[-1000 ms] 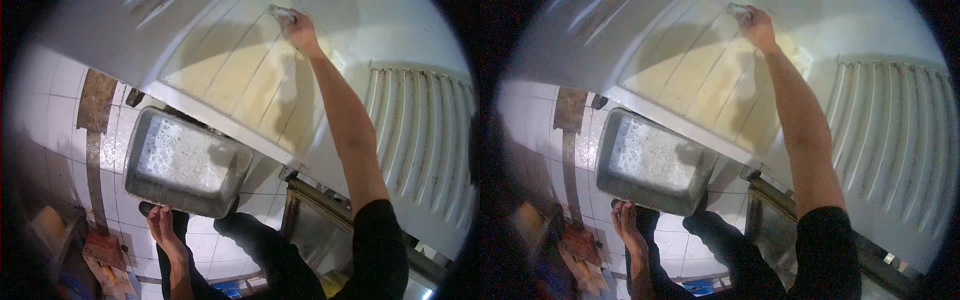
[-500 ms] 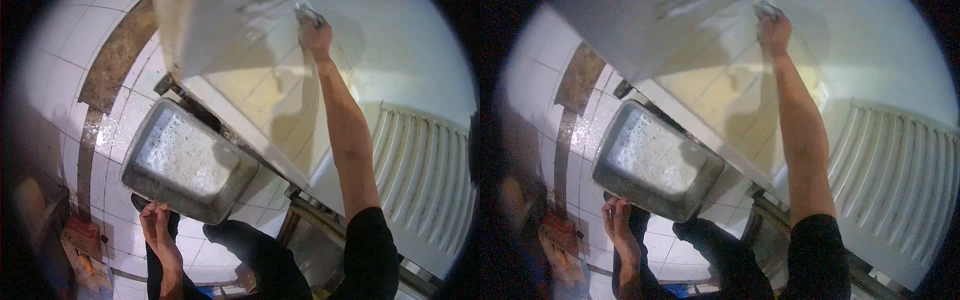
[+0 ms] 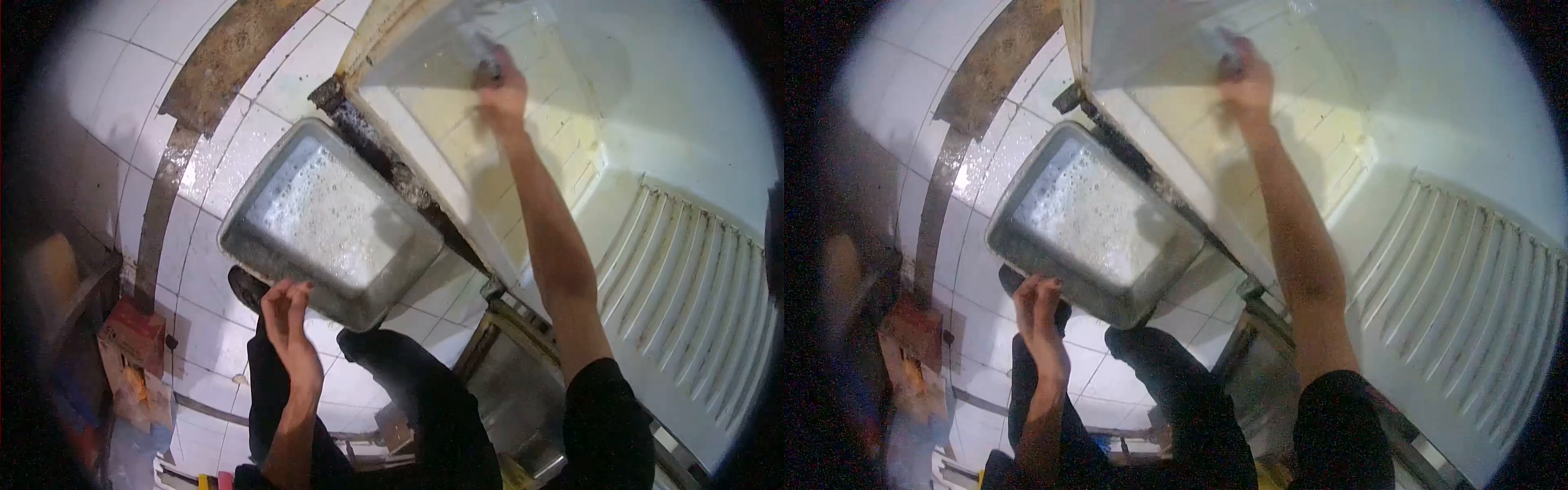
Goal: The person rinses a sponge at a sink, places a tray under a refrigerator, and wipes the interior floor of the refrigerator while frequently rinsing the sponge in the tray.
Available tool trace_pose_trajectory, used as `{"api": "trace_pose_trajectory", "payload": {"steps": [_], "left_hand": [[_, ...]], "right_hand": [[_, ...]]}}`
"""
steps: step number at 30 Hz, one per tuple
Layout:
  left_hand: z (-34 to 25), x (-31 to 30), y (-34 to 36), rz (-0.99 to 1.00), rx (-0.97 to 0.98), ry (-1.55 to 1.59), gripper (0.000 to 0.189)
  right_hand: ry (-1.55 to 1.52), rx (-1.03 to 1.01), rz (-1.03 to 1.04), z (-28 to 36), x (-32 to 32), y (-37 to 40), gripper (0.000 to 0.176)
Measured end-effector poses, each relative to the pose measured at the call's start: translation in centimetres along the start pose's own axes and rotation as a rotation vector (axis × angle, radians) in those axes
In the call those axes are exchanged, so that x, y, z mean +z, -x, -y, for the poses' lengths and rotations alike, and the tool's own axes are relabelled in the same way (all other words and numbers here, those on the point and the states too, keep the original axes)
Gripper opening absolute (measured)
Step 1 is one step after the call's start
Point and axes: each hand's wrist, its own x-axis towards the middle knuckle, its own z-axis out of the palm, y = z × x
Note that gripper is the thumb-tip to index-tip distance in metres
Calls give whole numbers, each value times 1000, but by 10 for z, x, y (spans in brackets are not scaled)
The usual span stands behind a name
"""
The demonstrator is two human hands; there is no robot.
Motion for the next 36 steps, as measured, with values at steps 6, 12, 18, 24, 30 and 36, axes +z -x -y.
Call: {"api": "trace_pose_trajectory", "payload": {"steps": [6, 12, 18, 24, 30, 36], "left_hand": [[61, 7, 15, -34, 54, 25, 24], [89, -8, 4, -57, 82, -49, 27], [90, -13, 7, -63, 34, -100, 29], [87, -5, 4, -9, 56, -116, 31], [90, 10, 7, 6, 41, -53, 30], [98, 4, 4, -33, 37, -34, 29]], "right_hand": [[-150, 153, 306, 113, -8, 79, 44], [-30, -113, 416, 94, -36, 130, 51], [417, 139, -195, -74, -112, 148, 34], [327, 622, -214, -14, -89, 194, 42], [151, 261, 17, 100, -71, 225, 37], [97, 571, -135, 7, -121, 164, 37]]}}
